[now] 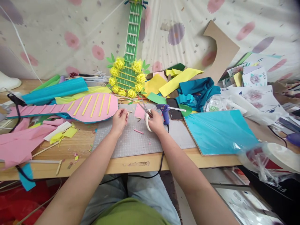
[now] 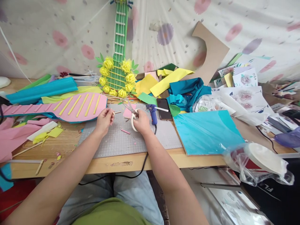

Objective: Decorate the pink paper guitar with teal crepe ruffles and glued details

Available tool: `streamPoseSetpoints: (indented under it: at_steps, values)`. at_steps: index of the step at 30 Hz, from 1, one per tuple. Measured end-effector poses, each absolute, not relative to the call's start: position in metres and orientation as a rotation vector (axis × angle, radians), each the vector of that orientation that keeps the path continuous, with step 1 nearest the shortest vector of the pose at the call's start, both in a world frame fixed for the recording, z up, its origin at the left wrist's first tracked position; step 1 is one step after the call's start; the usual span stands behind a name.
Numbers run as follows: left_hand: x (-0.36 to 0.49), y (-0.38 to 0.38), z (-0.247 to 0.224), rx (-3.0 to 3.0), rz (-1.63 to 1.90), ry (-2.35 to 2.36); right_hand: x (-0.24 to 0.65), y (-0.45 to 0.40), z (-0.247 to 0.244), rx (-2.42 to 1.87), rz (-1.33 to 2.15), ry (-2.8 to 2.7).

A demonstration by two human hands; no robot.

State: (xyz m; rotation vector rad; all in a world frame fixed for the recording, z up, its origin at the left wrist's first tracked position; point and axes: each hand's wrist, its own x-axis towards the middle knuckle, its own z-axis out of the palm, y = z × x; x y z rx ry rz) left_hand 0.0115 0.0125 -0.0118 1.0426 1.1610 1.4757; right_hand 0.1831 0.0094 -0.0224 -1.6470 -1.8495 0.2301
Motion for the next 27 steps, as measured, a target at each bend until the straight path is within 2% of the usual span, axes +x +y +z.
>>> streamPoseSetpoints:
  at_steps: [8,16,27]
  values:
    - [0.01,0.011,-0.015,0.712,1.175,1.012,0.177,0.004,-0.017,-1.813,0.33,-1.874]
    - [0.003,0.014,-0.013,0.593,1.159,0.851,0.17,-0.002,-0.015,-1.587,0.349,-2.154]
    - [0.002,0.013,-0.016,0.634,1.114,0.811,0.168,-0.004,-0.016,-1.53,0.322,-2.221]
